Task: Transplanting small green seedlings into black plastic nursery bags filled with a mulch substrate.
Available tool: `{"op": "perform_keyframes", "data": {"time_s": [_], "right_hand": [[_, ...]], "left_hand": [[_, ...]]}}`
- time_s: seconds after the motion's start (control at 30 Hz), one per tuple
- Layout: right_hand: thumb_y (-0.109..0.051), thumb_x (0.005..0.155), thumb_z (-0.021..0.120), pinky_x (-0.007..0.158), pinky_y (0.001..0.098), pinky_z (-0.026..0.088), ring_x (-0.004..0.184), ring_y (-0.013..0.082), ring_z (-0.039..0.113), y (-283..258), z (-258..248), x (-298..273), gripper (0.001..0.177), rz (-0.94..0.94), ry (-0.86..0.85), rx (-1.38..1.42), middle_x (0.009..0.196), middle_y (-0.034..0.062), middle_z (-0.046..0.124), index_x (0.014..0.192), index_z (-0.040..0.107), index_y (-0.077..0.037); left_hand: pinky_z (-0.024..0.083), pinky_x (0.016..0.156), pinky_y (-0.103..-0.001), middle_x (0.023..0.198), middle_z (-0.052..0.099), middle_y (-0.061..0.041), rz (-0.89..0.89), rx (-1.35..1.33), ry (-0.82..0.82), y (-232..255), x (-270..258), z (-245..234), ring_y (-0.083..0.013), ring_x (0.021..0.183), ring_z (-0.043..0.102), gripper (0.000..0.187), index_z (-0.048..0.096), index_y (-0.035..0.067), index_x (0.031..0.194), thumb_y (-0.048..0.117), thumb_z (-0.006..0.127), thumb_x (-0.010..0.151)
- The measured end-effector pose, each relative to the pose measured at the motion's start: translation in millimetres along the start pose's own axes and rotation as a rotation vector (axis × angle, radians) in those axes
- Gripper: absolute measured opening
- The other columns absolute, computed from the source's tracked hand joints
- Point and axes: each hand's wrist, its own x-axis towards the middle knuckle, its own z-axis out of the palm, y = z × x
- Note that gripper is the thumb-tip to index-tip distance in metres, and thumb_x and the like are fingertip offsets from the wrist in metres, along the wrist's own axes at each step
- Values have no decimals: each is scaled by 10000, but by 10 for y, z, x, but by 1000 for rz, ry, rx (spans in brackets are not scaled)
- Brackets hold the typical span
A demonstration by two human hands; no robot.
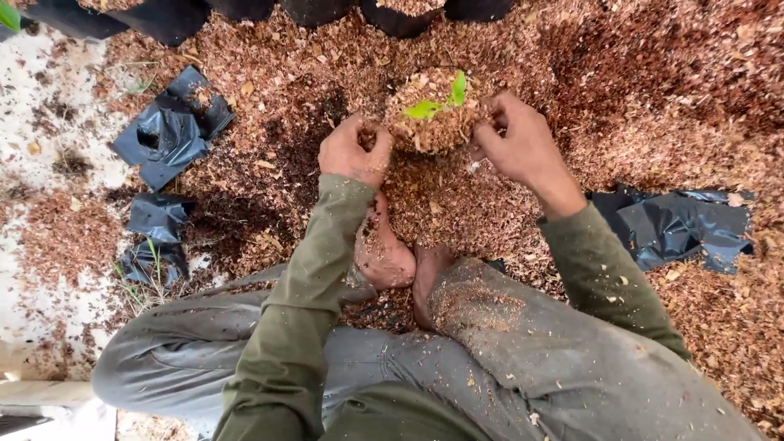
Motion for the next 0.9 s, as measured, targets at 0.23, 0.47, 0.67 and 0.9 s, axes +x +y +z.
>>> {"op": "perform_keyframes", "data": {"time_s": [0.23, 0.47, 0.67, 0.9], "right_hand": [[-316, 1027, 609, 576, 330, 617, 773, 261, 694, -239, 15, 132, 510, 113, 5, -180, 1130, 206, 611, 1349, 405, 23], [-36, 941, 631, 756, 354, 590, 868, 260, 665, -343, -140, -238, 296, -448, -47, -349, 1136, 169, 652, 1230, 573, -10], [-18, 871, 511, 576, 311, 605, 768, 271, 714, -95, 510, -50, 558, -490, -250, -739, 1387, 189, 595, 1429, 530, -2], [-53, 904, 507, 495, 274, 576, 766, 232, 707, -79, 450, 27, 551, -412, -381, -767, 1404, 138, 607, 1455, 499, -39]], "left_hand": [[615, 873, -409, 1176, 662, -109, -231, -202, -17, 641, 162, -154, -266, 1067, 673, 676, 501, 119, 1343, 516, 727, 845], [609, 669, -344, 889, 657, -58, -297, -155, -80, 554, -27, -215, -183, 757, 669, 551, 563, 66, 1196, 547, 550, 928], [493, 511, -311, 628, 550, 3, -118, -134, -46, 234, 30, 306, -139, 537, 493, 395, 570, 125, 690, 362, 551, 1005], [549, 595, -322, 702, 617, -10, -189, -161, -66, 288, -57, 170, -143, 610, 559, 345, 626, 137, 750, 359, 533, 997]]}}
